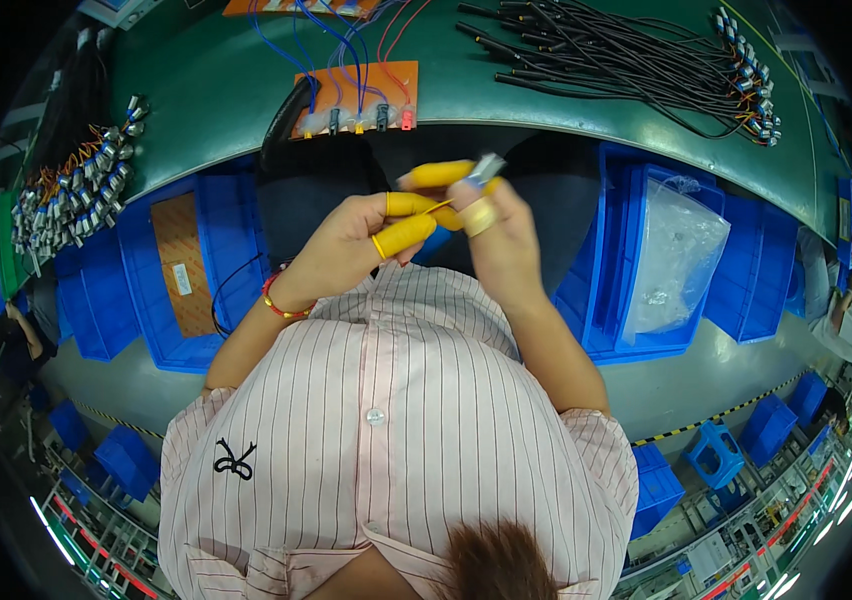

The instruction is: Connecting yellow-tipped wire ends to a testing board or connector block.

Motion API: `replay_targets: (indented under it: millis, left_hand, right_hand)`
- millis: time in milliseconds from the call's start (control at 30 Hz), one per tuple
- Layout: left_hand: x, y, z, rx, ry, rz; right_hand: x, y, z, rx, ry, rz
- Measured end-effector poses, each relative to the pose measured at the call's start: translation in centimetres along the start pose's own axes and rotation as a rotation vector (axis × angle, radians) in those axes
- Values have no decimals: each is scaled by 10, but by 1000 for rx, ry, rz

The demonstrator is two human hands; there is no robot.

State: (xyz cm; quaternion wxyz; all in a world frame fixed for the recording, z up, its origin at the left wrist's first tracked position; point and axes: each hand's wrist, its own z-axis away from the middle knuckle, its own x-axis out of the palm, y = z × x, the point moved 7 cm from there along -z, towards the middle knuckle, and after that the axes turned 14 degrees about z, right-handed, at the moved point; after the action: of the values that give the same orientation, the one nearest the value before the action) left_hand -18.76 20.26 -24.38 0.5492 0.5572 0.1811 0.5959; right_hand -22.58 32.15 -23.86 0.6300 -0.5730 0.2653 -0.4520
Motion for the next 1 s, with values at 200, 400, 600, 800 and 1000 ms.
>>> replay_targets:
  millis: [200,400,600,800,1000]
  left_hand:
    - [-46,-10,27,103,177,-406]
    - [-87,-14,55,-14,370,-184]
    - [-85,-17,38,365,350,694]
    - [-47,-4,18,378,195,836]
    - [-47,-11,10,332,165,630]
  right_hand:
    - [-123,-47,-4,-241,160,-558]
    - [-208,-81,34,-370,283,-648]
    - [-217,-56,37,-351,245,-566]
    - [-239,-33,57,-336,584,-146]
    - [-251,-13,57,-311,665,-86]
